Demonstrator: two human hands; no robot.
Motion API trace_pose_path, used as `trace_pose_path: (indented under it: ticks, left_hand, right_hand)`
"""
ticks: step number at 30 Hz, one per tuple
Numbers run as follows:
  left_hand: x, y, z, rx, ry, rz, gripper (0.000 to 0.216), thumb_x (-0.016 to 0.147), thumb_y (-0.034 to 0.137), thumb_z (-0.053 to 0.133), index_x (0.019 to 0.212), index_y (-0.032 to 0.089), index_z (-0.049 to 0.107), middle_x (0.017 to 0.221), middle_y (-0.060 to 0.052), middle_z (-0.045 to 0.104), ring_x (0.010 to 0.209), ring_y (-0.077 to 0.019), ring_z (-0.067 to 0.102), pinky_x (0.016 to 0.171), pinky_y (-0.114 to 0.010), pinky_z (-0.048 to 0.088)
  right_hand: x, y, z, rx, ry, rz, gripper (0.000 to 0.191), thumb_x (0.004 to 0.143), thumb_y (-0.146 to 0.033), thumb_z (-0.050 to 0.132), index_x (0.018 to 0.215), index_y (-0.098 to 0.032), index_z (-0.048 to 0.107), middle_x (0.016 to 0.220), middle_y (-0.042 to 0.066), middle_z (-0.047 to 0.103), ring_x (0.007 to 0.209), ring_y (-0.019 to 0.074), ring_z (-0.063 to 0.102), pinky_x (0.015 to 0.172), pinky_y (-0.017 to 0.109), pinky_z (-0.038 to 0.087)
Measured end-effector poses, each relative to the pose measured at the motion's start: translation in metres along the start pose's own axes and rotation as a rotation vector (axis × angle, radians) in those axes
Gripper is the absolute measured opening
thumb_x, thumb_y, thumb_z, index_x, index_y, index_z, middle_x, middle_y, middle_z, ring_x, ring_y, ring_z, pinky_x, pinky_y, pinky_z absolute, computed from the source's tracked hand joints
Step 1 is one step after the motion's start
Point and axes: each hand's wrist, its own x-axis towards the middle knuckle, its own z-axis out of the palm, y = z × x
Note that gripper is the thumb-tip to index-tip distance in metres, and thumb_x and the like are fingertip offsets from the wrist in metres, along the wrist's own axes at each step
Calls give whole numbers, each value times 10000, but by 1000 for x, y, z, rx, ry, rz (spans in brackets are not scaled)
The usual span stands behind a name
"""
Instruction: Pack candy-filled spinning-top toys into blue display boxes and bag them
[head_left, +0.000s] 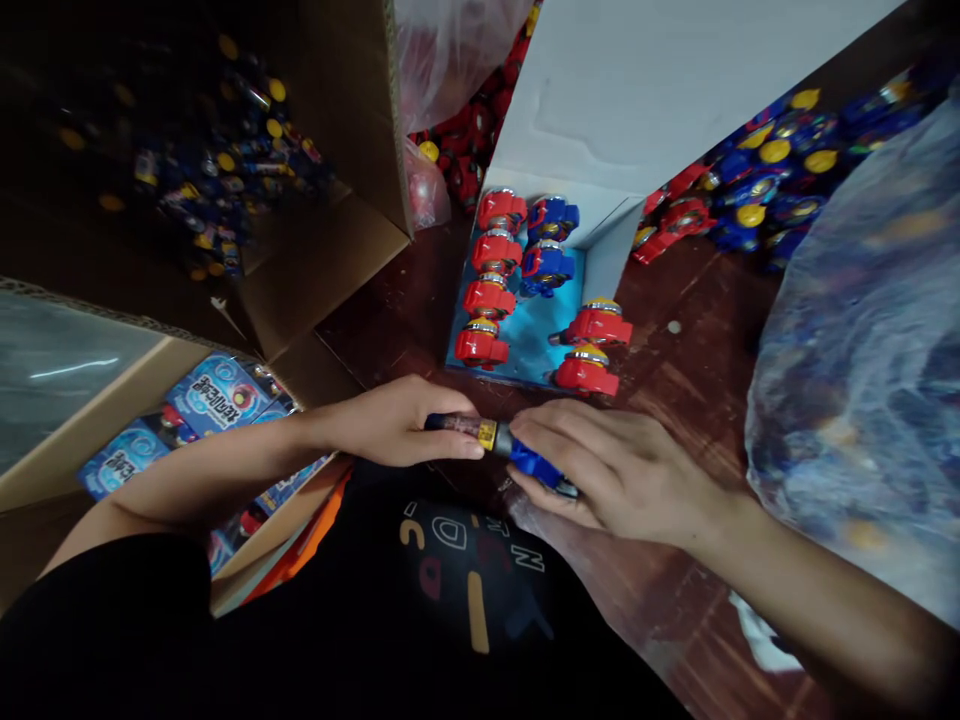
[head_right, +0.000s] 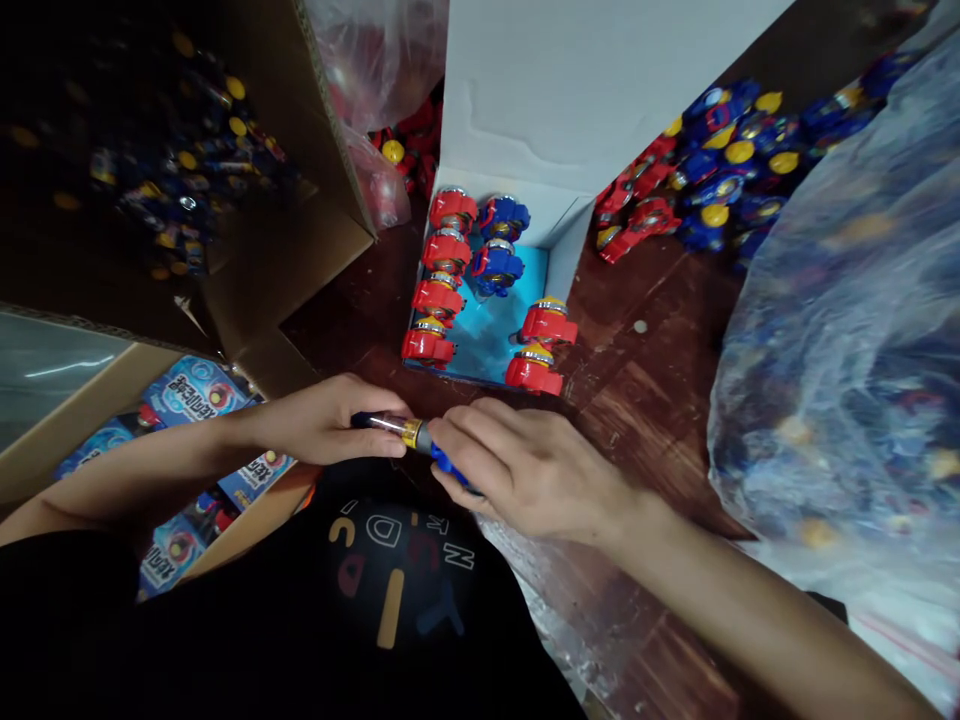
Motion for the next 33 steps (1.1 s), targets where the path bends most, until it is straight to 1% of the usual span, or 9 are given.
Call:
trace_pose_path:
  ticks: [3, 6, 8, 12, 15, 18, 22, 27, 33]
  left_hand:
    - [4, -3, -6, -205, -165, -156, 461, 1005, 562, 663, 989, 111, 752, 796, -19, 698, 705, -110, 606, 658, -198, 463]
    - [5, -2, -9, -183, -223, -159, 481, 1006, 588, 646, 938, 119, 729, 766, -8, 673, 683, -106, 583, 627, -198, 437]
    - [4, 3, -5, -16, -192, -106, 428, 1037, 539, 641, 940, 130, 721, 761, -3, 676, 680, -110, 594, 622, -207, 416]
    - [4, 7, 14, 599, -175, 114, 172, 1058, 261, 656, 942, 154, 725, 880, -41, 728, 746, -151, 653, 678, -269, 427]
    - [2, 4, 17, 753, -139, 173, 145, 1078, 266, 654, 1013, 174, 745, 954, -51, 744, 796, -178, 690, 681, -283, 453]
    - [-1, 2, 4, 565, 129, 84, 228, 1088, 365, 681, 1220, 188, 737, 1083, -50, 776, 957, -178, 740, 795, -256, 513]
    - [2, 3, -3, 204, 318, -4, 238, 1061, 365, 699, 1198, 176, 744, 1051, -18, 794, 914, -133, 735, 815, -226, 521]
    - [7, -4, 16, 35, 394, -78, 312, 1037, 414, 702, 1221, 173, 775, 1024, -27, 790, 882, -127, 706, 810, -222, 535]
    - [9, -5, 21, -119, 226, -127, 346, 1025, 449, 682, 1150, 144, 787, 922, -24, 753, 780, -112, 626, 756, -221, 498]
  right_hand:
    - [-2, -1, 1, -69, 12, -73, 315, 1015, -285, 746, 1242, -88, 654, 1064, 111, 823, 896, 244, 794, 603, 353, 647]
    - [-6, -1, 5, -66, 49, -82, 303, 1008, -274, 757, 1237, -99, 660, 1074, 99, 828, 917, 237, 793, 619, 344, 638]
    - [-9, -5, 11, -8, 43, -34, 297, 1014, -271, 743, 1247, -114, 647, 1090, 104, 822, 932, 233, 791, 649, 339, 637]
    - [-18, -20, 29, 354, -152, 150, 204, 1072, -354, 634, 1205, -208, 587, 1002, 36, 786, 845, 174, 773, 656, 300, 612]
    - [-26, -25, 30, 566, -195, 312, 213, 1065, -397, 646, 1178, -258, 530, 975, -5, 759, 800, 154, 760, 660, 278, 593]
    - [-30, -13, 14, 641, -76, 541, 468, 974, -466, 804, 1291, -279, 516, 1178, 46, 751, 1005, 195, 778, 822, 311, 641]
    - [-31, 5, 3, 813, -55, 755, 900, 767, -657, 937, 1448, -260, 502, 1406, 119, 654, 1173, 265, 746, 886, 348, 683]
    - [-35, 11, 12, 1200, -134, 910, 699, 960, -435, 796, 1513, -264, 405, 1219, 59, 683, 702, 114, 701, 530, 251, 623]
    - [-36, 7, 10, 877, -5, 703, 692, 844, -509, 924, 1357, -233, 550, 1241, 73, 720, 994, 190, 756, 817, 294, 670]
